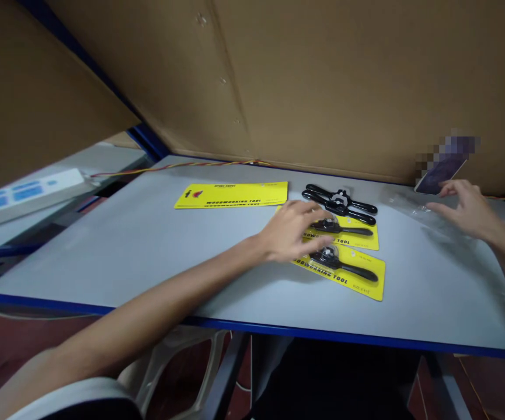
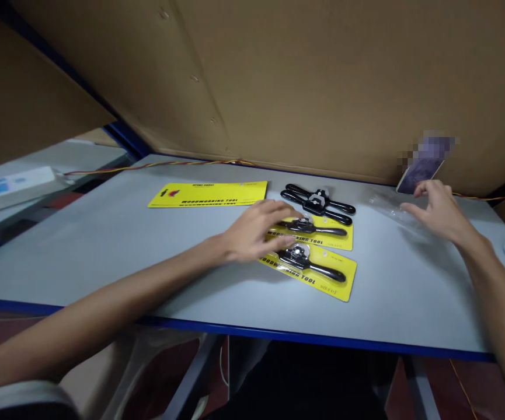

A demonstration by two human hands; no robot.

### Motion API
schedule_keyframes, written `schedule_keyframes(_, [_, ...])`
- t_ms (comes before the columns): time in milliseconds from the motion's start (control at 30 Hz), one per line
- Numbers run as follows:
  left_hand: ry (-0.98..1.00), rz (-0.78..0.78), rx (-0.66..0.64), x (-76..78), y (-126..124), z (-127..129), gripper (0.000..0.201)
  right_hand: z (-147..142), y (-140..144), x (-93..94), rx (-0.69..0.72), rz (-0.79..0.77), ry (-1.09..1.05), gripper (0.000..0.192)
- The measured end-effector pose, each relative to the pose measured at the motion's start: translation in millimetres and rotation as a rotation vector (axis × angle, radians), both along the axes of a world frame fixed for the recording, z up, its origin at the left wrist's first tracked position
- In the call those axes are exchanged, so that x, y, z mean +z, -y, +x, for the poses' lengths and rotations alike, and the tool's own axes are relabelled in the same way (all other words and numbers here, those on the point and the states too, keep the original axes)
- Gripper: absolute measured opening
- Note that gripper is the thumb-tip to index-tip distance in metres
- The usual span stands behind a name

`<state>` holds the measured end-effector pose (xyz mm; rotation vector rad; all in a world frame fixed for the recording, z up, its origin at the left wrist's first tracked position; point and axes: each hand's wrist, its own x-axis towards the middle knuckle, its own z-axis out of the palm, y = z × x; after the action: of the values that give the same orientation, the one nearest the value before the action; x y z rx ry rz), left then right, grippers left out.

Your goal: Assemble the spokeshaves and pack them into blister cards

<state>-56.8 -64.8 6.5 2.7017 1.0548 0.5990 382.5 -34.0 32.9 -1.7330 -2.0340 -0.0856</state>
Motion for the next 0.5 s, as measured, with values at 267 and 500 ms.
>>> schedule_keyframes(267, [-0.171,-0.059,0.058,-7.8,-97,-9,0.044,31,16,-22.2,-0.046,-0.061,0.078,0.042])
schedule_keyframes(500, [-0.405,0.049,0.015,-5.6,-103,1,0.031,30,-1,2.1,0.069,-0.06,0.072,0.04])
